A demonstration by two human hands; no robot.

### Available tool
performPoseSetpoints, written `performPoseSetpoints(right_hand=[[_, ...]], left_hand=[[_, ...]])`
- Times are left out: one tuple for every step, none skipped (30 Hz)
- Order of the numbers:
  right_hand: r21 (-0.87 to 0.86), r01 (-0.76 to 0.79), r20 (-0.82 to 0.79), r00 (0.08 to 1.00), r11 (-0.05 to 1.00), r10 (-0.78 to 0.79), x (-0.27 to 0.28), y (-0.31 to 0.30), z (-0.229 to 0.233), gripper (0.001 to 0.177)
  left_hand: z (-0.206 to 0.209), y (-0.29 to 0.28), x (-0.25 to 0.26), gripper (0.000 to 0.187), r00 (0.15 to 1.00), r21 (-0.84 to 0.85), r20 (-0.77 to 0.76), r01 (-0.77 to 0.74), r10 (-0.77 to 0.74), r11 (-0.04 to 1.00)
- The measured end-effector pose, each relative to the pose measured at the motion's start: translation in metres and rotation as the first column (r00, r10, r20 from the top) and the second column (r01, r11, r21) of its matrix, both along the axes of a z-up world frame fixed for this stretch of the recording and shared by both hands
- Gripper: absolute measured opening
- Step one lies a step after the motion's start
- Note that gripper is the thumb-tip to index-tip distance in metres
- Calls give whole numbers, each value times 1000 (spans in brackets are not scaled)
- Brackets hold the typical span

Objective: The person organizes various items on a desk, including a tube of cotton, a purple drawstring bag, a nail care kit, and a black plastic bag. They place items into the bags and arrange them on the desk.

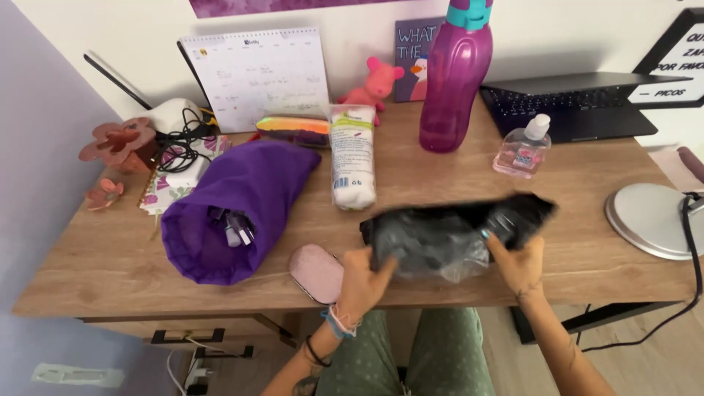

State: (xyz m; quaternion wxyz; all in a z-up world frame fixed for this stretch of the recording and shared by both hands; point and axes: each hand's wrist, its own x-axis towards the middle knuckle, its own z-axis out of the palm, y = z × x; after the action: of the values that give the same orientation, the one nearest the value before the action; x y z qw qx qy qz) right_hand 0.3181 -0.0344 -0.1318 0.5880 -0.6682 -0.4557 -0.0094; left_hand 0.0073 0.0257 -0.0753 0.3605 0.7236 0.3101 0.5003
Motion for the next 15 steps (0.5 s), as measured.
performPoseSetpoints(right_hand=[[-4, 1, 0, 1000, 1000, -1, -1, 3, 5, 28], [-137, -4, -103, 995, 991, -10, -1, 6, 10, 34], [-266, -23, -202, 979, 964, -33, -1, 10, 15, 48], [-266, -20, -203, 979, 964, -36, -12, 8, 31, 48], [-265, -68, -282, 959, 962, -9, -22, 7, 48, 34], [-259, -119, -359, 933, 958, 19, -33, 6, 65, 34], [-259, -118, -359, 933, 959, 18, -32, 5, 64, 34], [-268, -145, -326, 944, 952, 52, -32, 5, 62, 42], [-278, -171, -292, 953, 945, 86, -32, 5, 60, 52], [-281, -175, -294, 952, 944, 88, -30, 5, 58, 52], [-307, -193, -263, 958, 932, 112, -28, 6, 55, 55], [-336, -210, -231, 963, 918, 136, -25, 4, 52, 60], [-343, -213, -232, 963, 915, 137, -29, 1, 54, 60], [-324, -201, -213, 968, 925, 135, -31, -3, 58, 56], [-305, -189, -194, 972, 934, 133, -33, -7, 62, 52]], left_hand=[[3, -6, 2, 31, 1000, -4, 0, 1, -1, 1000], [6, -11, 5, 17, 990, -84, 83, -105, 112, 991], [10, -17, 7, 11, 961, -171, 155, -202, 229, 964], [22, -23, 10, 11, 962, -171, 154, -199, 225, 965], [34, -29, 12, 18, 938, -75, 126, -315, 323, 946], [46, -35, 13, 35, 901, 26, 109, -426, 421, 904], [34, -30, 23, 35, 901, 26, 109, -425, 420, 905], [21, -25, 32, 27, 851, 397, 120, -514, 512, 760], [8, -19, 39, 19, 794, 704, 169, -512, 584, 492], [28, -25, 47, 19, 792, 703, 165, -513, 588, 493], [47, -30, 55, 22, 919, 779, 48, -280, 392, 561], [66, -36, 63, 28, 980, 816, -89, -31, 178, 578], [63, -28, 63, 28, 979, 811, -90, -33, 180, 584], [62, -20, 65, 35, 877, 712, -414, 146, 242, 687], [60, -12, 67, 51, 675, 550, -695, 277, 248, 788]])
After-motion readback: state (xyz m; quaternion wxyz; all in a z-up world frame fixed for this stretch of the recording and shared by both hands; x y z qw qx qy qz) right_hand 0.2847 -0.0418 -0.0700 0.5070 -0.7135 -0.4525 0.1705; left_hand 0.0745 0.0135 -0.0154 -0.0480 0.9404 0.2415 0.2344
